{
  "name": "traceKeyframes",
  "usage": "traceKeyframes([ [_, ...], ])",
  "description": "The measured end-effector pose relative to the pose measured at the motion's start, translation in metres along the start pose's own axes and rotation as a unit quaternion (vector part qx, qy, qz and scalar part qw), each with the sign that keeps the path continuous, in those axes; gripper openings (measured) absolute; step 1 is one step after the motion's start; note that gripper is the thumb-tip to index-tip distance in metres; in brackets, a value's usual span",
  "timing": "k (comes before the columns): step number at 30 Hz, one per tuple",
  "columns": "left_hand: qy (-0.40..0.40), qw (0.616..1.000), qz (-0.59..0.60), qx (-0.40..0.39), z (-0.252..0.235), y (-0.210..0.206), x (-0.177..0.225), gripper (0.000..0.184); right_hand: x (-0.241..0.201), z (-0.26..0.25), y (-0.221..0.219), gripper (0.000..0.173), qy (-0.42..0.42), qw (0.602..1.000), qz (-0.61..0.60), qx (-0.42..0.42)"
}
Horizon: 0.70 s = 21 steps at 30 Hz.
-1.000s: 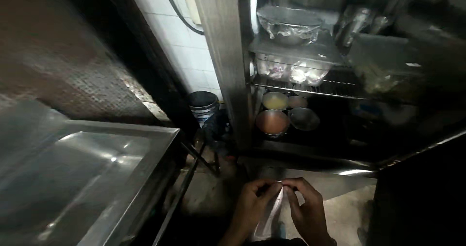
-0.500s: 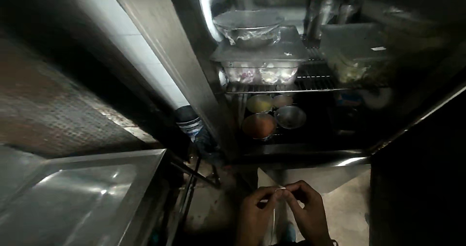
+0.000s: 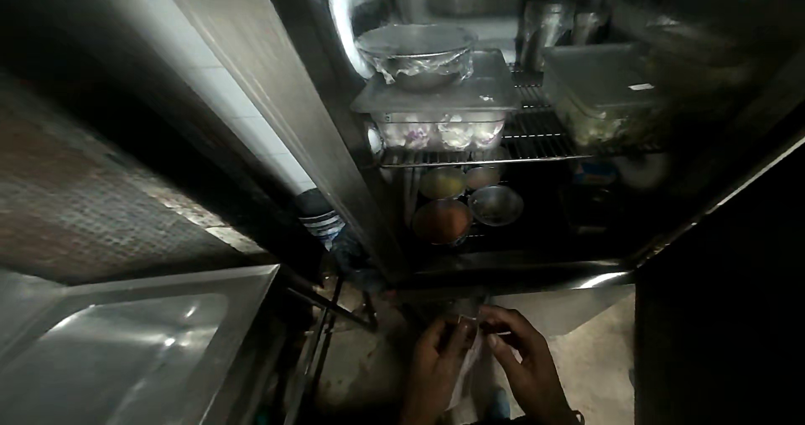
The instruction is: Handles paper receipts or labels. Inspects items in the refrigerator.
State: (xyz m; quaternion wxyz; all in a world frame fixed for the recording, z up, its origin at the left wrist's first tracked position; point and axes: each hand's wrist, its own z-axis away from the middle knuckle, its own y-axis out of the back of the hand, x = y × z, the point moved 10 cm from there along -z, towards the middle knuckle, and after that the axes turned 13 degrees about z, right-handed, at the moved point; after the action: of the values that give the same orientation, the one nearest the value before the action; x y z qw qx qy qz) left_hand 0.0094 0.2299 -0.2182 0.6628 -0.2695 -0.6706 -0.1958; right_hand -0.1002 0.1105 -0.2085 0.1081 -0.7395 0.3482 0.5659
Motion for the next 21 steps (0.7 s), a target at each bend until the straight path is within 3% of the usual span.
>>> traceKeyframes([
  [3,0.022,0.999,-0.018,-0.024,-0.006,0.003,0.001,0.019,-0.011,-0.004,0.001,0.029,0.071,0.993,0.094,-0.005],
  [8,0.056,0.993,-0.05,-0.093,-0.011,-0.002,0.001,0.019,-0.015,-0.008,0.001,0.03,0.078,0.979,0.185,-0.036],
  [13,0.086,0.991,-0.034,-0.099,-0.013,0.001,-0.009,0.019,-0.015,-0.011,0.006,0.006,0.086,0.982,0.168,-0.027],
  [18,0.12,0.986,-0.033,-0.107,-0.009,0.002,-0.01,0.023,-0.01,-0.012,0.001,0.006,0.08,0.983,0.161,-0.033],
  [21,0.151,0.978,-0.04,-0.14,-0.002,-0.005,-0.011,0.043,-0.009,-0.011,-0.001,0.006,0.082,0.984,0.158,-0.014],
])
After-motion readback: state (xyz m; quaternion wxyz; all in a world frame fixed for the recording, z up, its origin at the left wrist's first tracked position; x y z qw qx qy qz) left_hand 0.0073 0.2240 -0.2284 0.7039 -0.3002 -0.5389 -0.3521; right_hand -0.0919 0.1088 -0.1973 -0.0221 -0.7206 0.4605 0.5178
